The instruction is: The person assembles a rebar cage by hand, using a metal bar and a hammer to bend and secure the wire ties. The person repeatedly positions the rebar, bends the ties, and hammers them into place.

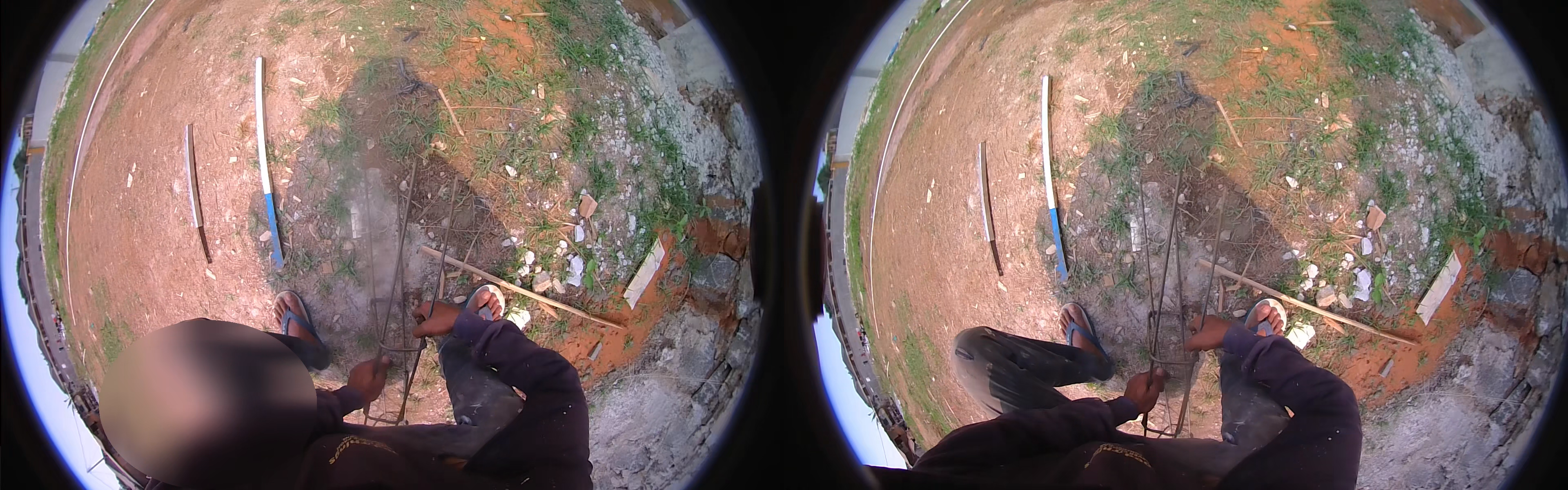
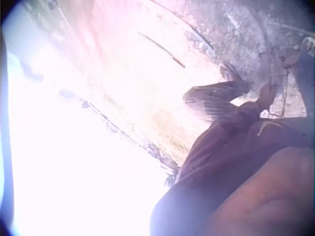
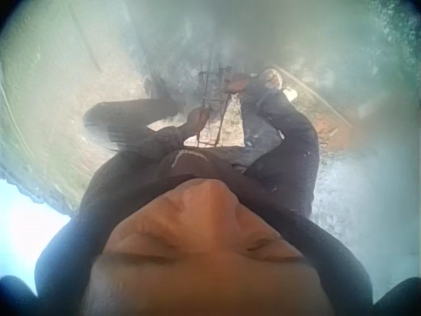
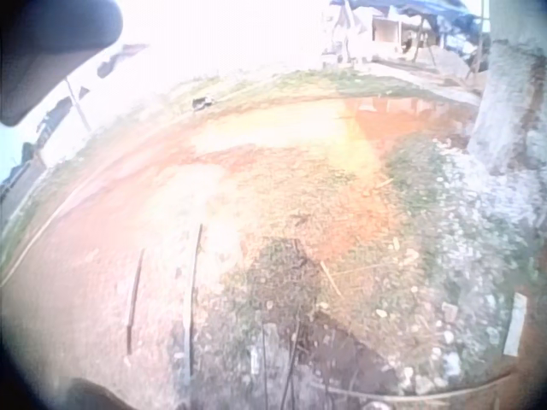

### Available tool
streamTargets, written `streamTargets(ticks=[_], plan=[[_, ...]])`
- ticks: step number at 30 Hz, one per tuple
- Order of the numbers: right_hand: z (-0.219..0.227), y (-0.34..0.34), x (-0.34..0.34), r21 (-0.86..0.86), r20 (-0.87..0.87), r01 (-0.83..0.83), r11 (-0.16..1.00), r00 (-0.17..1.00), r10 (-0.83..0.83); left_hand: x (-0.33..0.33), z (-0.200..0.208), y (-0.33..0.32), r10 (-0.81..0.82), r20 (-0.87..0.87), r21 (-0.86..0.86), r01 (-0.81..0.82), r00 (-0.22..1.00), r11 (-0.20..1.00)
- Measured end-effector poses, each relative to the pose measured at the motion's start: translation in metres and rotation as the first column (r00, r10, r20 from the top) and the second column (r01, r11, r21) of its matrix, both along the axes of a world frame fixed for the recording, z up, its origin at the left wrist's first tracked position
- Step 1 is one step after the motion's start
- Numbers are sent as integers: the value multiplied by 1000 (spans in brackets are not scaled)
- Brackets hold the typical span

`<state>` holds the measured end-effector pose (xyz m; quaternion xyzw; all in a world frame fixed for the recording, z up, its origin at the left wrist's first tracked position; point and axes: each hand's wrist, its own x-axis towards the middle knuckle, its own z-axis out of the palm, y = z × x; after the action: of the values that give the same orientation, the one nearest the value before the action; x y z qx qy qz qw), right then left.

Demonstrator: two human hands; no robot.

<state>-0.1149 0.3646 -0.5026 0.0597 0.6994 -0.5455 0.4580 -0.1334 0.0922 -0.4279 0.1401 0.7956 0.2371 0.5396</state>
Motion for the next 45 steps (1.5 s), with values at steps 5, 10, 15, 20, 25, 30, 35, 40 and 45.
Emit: streamTargets(ticks=[5,10,15,20,25,30,35,40,45], plan=[[32,2,-12,119,-39,54,991,998,-50,-106,123,34,-719,55,-324,693,693,644],[66,43,-11,167,89,141,976,984,-157,-268,263,56,-266,-153,192,293,952,937],[83,69,1,-27,-99,396,918,913,-397,-396,172,68,-350,-584,-74,381,733,922],[87,77,14,166,-309,496,852,847,-433,-455,34,23,-573,-436,-425,403,694,811],[84,78,18,327,-522,648,688,731,-440,-461,-61,14,-290,-579,-268,158,762,950],[61,74,-8,265,-499,757,598,638,-587,-487,-131,21,-168,-675,-153,86,718,985],[30,80,-46,16,-454,906,422,383,-805,-487,-113,15,407,-399,259,-325,822,909],[30,97,-66,-160,-431,952,262,172,-886,-453,-11,75,760,-145,351,-686,633,638],[70,102,-74,-235,-547,965,119,-30,-836,-403,86,138,706,22,579,-585,708,568]])
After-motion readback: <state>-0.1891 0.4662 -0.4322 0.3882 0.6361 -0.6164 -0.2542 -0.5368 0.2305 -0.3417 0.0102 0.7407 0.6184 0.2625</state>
